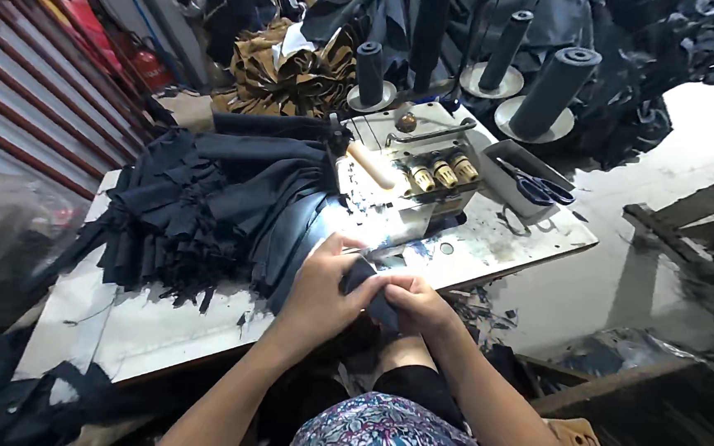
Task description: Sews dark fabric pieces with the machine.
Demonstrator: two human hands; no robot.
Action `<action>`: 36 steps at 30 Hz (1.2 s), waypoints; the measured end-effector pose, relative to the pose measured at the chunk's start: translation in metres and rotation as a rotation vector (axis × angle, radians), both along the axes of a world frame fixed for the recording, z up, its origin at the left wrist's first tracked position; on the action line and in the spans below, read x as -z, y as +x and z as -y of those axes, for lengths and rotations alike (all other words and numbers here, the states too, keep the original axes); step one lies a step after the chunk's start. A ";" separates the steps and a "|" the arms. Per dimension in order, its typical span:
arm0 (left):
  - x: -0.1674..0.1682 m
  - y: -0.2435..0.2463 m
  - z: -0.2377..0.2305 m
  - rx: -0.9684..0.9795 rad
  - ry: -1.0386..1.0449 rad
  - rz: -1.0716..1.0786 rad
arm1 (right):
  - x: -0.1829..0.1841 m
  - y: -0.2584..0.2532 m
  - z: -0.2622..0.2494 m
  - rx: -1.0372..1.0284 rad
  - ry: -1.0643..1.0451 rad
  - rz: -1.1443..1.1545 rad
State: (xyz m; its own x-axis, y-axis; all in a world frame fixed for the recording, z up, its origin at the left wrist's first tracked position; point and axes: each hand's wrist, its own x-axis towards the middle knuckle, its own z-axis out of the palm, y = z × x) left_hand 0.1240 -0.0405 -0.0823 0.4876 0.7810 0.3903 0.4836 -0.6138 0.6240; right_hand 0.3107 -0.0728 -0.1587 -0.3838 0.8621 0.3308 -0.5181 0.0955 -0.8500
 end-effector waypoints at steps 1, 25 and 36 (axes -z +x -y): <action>-0.007 -0.007 0.000 0.010 0.019 0.036 | -0.002 0.005 -0.002 -0.094 0.088 -0.033; 0.056 -0.009 -0.045 -0.038 0.370 -0.423 | 0.025 0.028 -0.056 0.258 -0.517 -0.763; 0.033 -0.015 -0.074 0.028 0.137 -0.374 | 0.018 0.017 -0.039 0.382 -0.436 -0.228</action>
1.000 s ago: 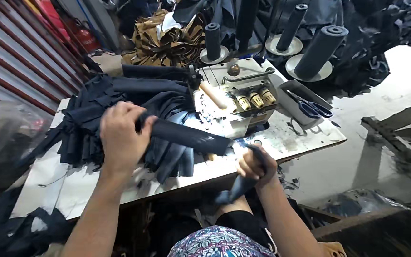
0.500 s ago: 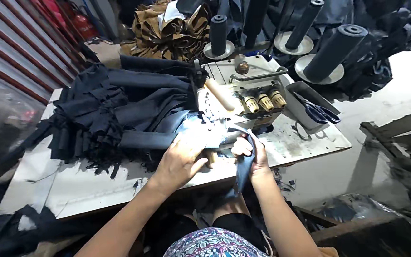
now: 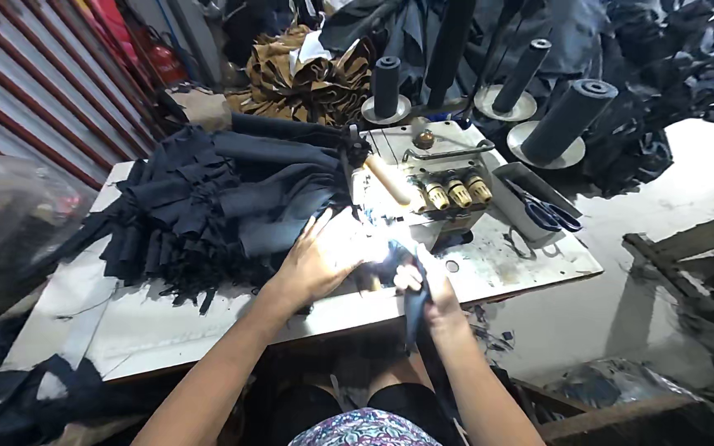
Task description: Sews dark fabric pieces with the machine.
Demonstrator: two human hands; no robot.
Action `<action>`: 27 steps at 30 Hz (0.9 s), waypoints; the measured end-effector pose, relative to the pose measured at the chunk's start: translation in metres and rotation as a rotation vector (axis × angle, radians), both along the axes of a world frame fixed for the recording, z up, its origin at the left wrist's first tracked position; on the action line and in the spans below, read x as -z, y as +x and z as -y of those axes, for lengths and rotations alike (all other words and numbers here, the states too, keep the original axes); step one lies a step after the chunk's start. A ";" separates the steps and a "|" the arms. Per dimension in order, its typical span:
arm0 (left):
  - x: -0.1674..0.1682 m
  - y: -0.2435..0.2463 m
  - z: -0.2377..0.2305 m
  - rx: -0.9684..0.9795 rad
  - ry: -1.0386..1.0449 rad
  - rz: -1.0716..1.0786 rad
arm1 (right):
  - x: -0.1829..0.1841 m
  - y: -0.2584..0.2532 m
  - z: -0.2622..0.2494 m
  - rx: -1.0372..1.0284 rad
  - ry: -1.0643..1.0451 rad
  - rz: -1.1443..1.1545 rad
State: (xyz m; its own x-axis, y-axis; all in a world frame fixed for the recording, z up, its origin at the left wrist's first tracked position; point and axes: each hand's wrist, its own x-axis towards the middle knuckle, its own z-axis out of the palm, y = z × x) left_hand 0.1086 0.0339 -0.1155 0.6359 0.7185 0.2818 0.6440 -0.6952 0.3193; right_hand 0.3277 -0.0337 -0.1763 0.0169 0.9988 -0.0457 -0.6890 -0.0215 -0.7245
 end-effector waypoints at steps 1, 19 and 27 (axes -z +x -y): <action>-0.005 0.000 0.011 -0.038 -0.082 0.094 | -0.001 -0.003 0.008 -0.061 0.065 0.134; 0.013 0.008 0.029 0.069 0.392 0.049 | 0.024 0.017 -0.001 -0.261 0.168 -0.200; 0.024 -0.019 0.045 0.014 0.342 -0.051 | 0.024 0.033 -0.002 -0.218 0.197 -0.393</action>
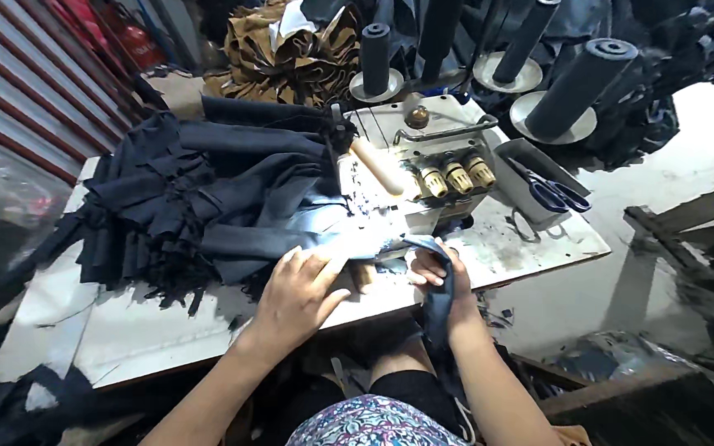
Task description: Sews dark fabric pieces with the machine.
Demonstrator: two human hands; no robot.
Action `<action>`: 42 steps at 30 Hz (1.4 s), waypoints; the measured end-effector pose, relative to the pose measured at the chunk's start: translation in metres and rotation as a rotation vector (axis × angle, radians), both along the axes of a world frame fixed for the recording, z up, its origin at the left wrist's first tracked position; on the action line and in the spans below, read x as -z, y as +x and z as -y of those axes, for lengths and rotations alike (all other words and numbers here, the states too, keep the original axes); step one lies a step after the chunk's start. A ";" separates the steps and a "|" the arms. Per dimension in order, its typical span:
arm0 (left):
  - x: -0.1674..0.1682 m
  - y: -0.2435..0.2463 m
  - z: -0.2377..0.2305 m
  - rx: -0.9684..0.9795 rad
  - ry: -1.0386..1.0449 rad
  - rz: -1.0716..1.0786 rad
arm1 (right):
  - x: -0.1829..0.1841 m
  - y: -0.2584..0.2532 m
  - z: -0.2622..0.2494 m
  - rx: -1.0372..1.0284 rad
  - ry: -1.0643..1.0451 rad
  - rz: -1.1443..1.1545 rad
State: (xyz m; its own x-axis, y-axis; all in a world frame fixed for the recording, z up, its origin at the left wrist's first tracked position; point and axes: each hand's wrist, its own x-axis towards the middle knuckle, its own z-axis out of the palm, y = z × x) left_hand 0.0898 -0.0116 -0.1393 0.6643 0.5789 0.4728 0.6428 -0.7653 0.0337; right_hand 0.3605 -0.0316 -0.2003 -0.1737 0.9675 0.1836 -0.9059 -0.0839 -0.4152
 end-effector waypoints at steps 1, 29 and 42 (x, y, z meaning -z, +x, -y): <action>-0.002 0.003 0.001 -0.015 0.003 -0.002 | 0.001 -0.007 -0.001 -0.006 -0.012 -0.064; -0.056 0.023 0.021 0.045 -0.419 0.509 | -0.038 -0.038 0.032 -0.196 0.454 0.434; 0.008 0.016 -0.020 0.163 0.023 0.078 | -0.001 -0.024 0.003 -0.048 0.022 0.114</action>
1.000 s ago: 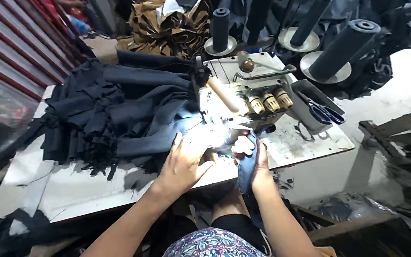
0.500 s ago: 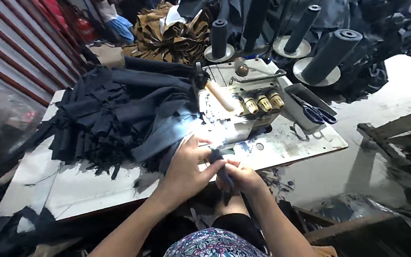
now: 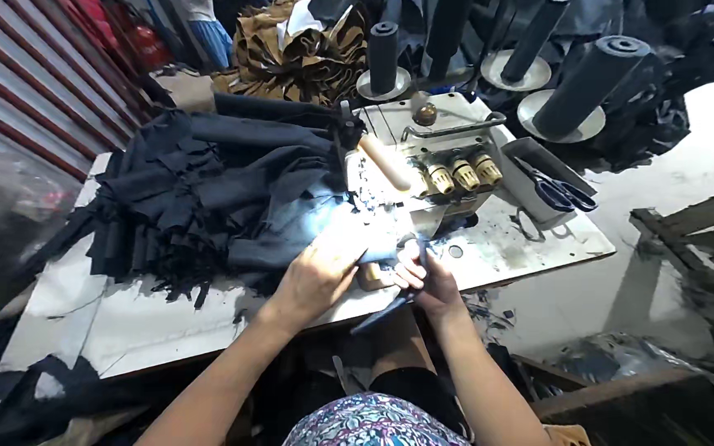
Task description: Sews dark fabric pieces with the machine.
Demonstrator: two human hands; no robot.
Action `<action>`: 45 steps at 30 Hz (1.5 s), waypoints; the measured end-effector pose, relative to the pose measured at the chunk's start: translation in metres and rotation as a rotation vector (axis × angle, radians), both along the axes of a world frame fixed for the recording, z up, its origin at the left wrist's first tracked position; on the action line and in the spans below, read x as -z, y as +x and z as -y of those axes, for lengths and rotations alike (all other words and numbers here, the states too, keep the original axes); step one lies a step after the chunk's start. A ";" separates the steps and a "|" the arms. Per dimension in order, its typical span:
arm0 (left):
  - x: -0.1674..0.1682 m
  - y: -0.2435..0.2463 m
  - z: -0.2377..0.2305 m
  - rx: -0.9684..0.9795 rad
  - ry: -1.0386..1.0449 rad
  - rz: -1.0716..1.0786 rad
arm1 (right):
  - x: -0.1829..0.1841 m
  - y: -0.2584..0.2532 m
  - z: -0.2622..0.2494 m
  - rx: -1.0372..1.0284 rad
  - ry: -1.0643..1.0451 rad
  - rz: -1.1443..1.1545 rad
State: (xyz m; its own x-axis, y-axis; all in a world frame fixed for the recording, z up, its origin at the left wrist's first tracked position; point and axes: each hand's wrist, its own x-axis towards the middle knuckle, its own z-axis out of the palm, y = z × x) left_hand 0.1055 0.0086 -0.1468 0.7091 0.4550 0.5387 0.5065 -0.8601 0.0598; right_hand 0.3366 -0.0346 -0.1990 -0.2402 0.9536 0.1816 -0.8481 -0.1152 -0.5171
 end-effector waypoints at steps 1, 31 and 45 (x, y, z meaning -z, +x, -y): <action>0.003 -0.003 0.000 0.008 -0.025 -0.010 | 0.000 0.005 -0.001 0.015 0.009 -0.070; -0.055 0.025 0.047 -0.094 -0.339 0.210 | -0.032 -0.030 0.036 -0.167 0.286 0.391; -0.024 -0.017 -0.009 -0.099 -0.053 0.025 | -0.007 -0.011 -0.001 0.068 -0.102 0.245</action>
